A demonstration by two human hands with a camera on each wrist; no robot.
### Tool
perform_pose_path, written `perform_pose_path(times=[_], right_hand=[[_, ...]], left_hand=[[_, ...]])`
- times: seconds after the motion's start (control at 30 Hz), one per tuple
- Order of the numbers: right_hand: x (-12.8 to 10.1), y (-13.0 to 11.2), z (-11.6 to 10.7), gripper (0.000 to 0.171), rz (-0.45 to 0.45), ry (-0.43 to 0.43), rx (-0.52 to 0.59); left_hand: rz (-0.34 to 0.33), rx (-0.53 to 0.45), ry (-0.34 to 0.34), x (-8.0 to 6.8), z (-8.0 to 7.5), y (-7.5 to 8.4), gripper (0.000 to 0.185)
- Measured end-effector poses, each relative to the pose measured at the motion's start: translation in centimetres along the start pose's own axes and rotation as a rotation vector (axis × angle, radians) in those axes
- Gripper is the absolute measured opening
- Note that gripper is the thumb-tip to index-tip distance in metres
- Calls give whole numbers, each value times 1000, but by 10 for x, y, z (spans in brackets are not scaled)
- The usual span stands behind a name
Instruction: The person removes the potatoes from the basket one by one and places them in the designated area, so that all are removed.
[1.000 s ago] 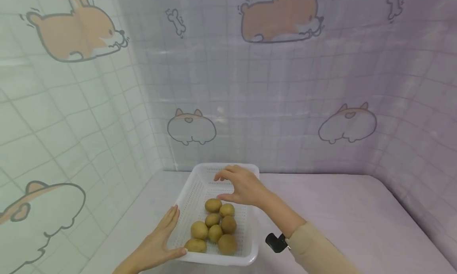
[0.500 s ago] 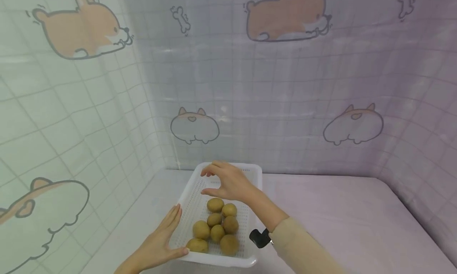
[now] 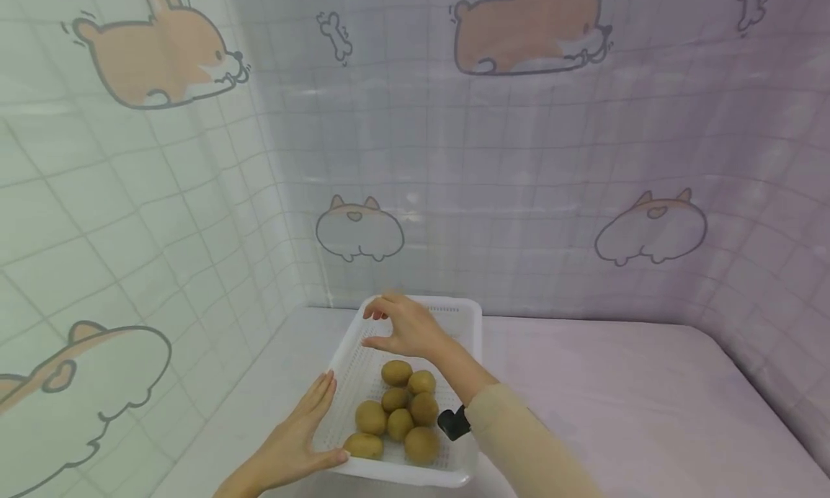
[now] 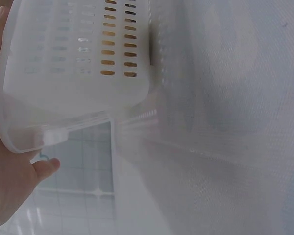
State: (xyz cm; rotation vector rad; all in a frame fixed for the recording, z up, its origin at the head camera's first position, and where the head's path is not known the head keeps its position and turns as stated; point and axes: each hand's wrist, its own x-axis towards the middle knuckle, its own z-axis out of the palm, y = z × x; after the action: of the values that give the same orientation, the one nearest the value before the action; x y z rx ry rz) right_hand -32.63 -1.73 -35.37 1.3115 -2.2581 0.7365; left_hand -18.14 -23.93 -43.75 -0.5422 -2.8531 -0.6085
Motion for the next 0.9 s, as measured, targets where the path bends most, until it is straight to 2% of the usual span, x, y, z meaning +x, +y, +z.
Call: perform_pose_path(times=[0.17, 0.4, 0.73, 0.9], right_hand=[[0, 12, 20, 38, 26, -45, -11], [-7, 19, 39, 37, 109, -153, -19], [-22, 24, 52, 33, 177, -356, 34], [-26, 24, 54, 27, 208, -430, 42]], left_hand=[[5, 15, 15, -1, -1, 2, 107], [-5, 6, 8, -1, -1, 2, 107], [-10, -15, 4, -3, 0, 1, 106], [-9, -20, 2, -3, -1, 2, 105]])
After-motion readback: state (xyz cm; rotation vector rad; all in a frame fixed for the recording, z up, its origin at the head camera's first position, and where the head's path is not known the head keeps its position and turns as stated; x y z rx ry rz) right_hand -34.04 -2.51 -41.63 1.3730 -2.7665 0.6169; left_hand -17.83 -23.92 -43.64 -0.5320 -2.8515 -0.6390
